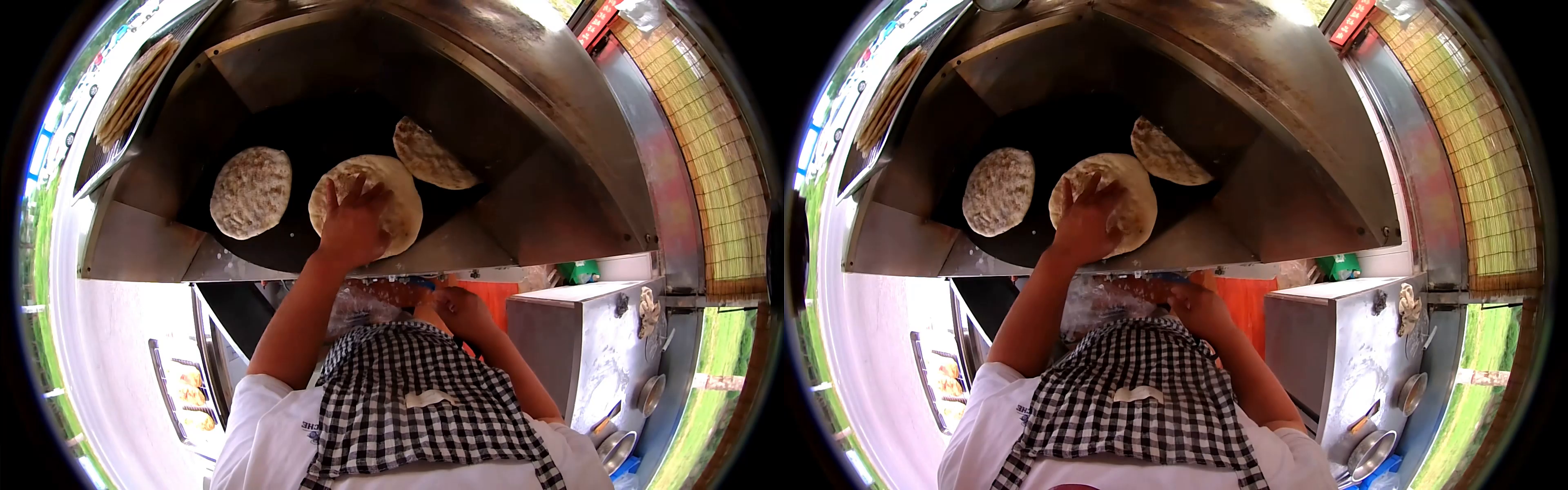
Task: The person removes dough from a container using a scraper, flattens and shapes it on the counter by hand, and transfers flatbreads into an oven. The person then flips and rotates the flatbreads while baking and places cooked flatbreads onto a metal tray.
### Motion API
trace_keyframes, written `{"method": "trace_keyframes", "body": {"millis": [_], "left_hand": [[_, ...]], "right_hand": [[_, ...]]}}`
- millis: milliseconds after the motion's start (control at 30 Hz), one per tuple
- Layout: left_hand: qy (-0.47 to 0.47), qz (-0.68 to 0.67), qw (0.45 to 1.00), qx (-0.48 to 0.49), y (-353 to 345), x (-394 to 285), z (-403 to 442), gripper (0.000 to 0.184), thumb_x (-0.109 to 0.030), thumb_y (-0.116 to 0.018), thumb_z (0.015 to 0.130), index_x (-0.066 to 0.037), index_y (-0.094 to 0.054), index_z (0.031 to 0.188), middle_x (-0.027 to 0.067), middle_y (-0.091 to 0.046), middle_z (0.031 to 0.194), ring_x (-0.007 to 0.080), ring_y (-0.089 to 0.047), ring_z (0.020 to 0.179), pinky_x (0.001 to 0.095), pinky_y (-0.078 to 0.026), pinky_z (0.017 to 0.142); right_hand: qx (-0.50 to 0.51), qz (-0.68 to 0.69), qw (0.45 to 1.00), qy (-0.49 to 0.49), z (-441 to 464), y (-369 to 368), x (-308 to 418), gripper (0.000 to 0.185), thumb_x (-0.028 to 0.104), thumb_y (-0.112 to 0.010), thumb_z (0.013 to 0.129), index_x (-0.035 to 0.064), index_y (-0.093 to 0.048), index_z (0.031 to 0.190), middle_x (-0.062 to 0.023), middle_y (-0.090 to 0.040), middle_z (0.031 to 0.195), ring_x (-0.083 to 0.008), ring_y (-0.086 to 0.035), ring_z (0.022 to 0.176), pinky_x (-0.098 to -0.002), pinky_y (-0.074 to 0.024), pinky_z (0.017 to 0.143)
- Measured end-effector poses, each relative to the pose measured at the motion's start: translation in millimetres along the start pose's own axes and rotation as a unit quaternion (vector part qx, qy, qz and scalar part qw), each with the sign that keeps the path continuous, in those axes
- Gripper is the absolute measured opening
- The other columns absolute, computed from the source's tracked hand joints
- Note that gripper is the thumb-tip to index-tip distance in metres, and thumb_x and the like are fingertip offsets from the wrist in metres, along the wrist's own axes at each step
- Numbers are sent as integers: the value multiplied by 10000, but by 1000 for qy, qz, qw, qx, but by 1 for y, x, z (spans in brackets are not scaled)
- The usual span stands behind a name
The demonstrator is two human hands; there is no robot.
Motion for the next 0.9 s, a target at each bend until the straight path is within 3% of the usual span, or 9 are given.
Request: {"method": "trace_keyframes", "body": {"millis": [367, 667, 900], "left_hand": [[-5, -22, 999, -36, 0, -9, -2, 661, -247, -789, 771, -78, -622, 1388, 126, -579, 1493, 367, -390, 1515, 725, -91, 1243], [67, -41, 989, -129, 29, 16, -39, 486, -319, -743, 912, -67, -679, 1322, 123, -654, 1407, 350, -479, 1459, 695, -110, 1246], [114, -56, 981, -149, 55, 35, -90, 443, -285, -733, 948, -87, -672, 1340, 121, -654, 1414, 360, -477, 1462, 638, -141, 1259]], "right_hand": [[1, 10, 1000, 8, -1, -4, -9, 318, 289, -732, 940, 58, -738, 1158, -174, -744, 1028, -339, -746, 910, -437, -588, 787], [-14, 13, 999, 31, 1, -3, -6, 231, 255, -751, 920, 61, -747, 1045, -170, -728, 949, -358, -729, 852, -451, -578, 736], [-4, 7, 999, 46, 5, -4, 5, 229, 262, -751, 920, 70, -748, 1045, -163, -747, 948, -351, -735, 847, -443, -584, 738]]}}
Point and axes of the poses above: each hand's wrist, its own z-axis towards the middle knuckle, its own y-axis out of the back of the hand, x = y × z, the point moved 10 cm from there along z, towards the middle knuckle
